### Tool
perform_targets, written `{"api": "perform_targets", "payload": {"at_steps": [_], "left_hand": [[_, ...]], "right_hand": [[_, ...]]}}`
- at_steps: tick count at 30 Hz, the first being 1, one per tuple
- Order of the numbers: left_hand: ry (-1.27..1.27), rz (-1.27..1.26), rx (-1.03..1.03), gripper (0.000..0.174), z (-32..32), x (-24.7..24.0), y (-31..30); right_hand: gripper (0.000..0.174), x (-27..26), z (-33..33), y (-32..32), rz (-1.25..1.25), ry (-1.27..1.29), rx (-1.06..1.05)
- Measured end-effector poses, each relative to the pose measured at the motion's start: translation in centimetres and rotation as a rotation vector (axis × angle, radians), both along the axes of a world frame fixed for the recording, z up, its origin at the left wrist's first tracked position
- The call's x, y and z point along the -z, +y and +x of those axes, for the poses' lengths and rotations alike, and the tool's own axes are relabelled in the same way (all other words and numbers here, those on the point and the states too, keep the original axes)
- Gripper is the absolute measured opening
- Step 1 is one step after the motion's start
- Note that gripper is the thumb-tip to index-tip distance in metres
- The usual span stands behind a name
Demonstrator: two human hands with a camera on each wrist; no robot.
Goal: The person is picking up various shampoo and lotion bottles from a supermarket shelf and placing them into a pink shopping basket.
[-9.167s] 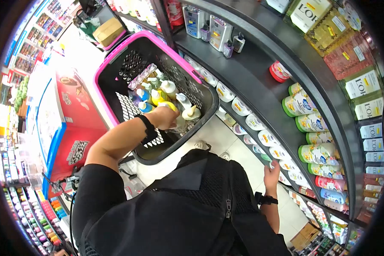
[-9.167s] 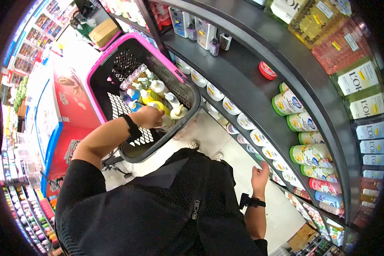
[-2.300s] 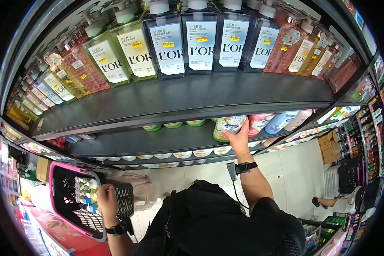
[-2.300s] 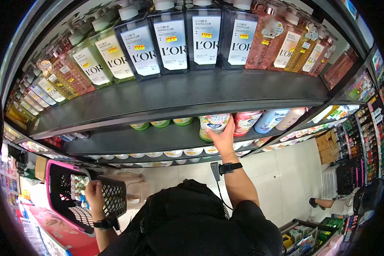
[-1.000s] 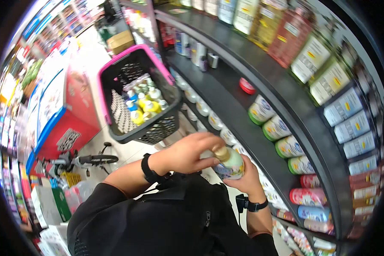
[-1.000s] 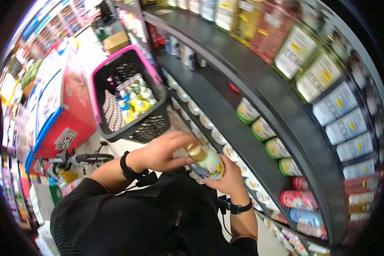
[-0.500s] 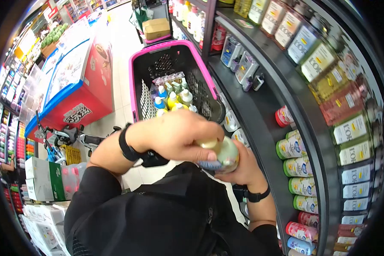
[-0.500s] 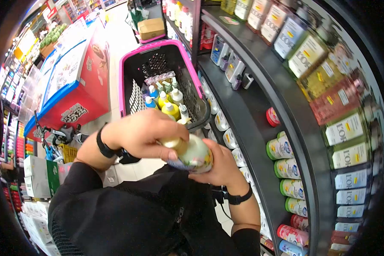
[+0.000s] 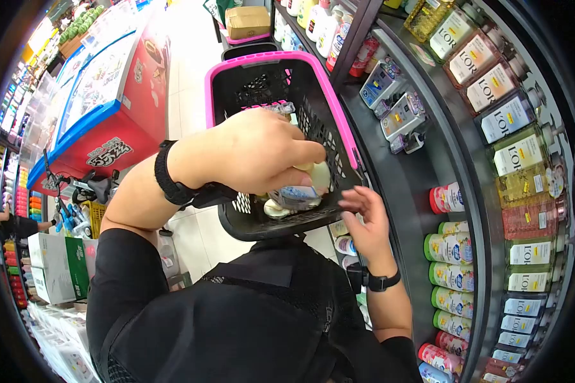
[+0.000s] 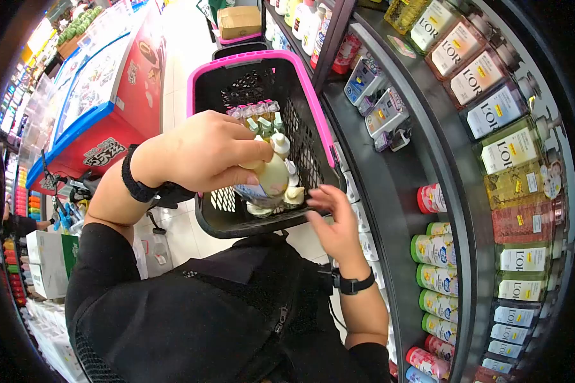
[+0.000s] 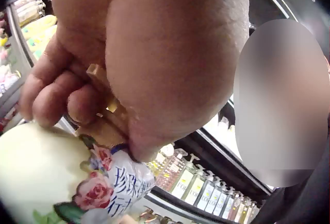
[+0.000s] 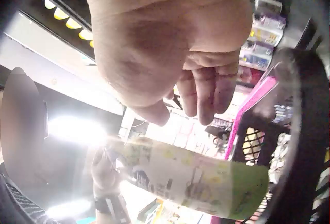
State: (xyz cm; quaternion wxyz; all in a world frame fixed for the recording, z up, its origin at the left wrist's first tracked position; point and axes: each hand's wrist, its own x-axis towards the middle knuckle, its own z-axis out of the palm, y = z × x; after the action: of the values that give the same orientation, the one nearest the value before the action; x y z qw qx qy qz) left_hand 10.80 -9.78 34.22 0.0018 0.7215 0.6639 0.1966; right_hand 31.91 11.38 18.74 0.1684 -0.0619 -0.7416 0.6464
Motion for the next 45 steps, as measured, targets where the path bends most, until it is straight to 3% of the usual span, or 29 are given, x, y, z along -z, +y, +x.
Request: {"api": "perform_targets", "payload": {"at_steps": [3, 11, 17, 22, 31, 45], "left_hand": [[0.017, -0.02, -0.065, 0.028, -1.9, 1.5, -1.2], [0.04, -0.367, -0.134, 0.026, -5.5, 6.8, -1.8], [0.051, -0.601, -0.058, 0.029, -6.5, 10.0, -1.9], [0.063, -0.625, 0.044, 0.02, -6.3, 10.6, -2.2], [0.124, -0.723, 0.227, 0.021, -4.9, 12.1, -2.2], [0.251, -1.027, 0.415, 0.022, -3.6, 21.4, 1.9]], "right_hand": [[0.044, 3.8, 3.6, 2.2, -0.173, 0.02, 0.234], [0.025, 12.2, 16.4, 3.4, -0.237, -0.297, 0.784], [0.018, 13.7, 19.3, 1.8, -0.176, -0.327, 0.81], [0.018, 13.0, 18.5, 0.7, -0.236, -0.337, 0.857], [0.016, 13.7, 18.8, -0.4, -0.334, -0.281, 0.88], [0.016, 14.2, 23.0, -2.1, -0.403, -0.297, 1.01]]}}
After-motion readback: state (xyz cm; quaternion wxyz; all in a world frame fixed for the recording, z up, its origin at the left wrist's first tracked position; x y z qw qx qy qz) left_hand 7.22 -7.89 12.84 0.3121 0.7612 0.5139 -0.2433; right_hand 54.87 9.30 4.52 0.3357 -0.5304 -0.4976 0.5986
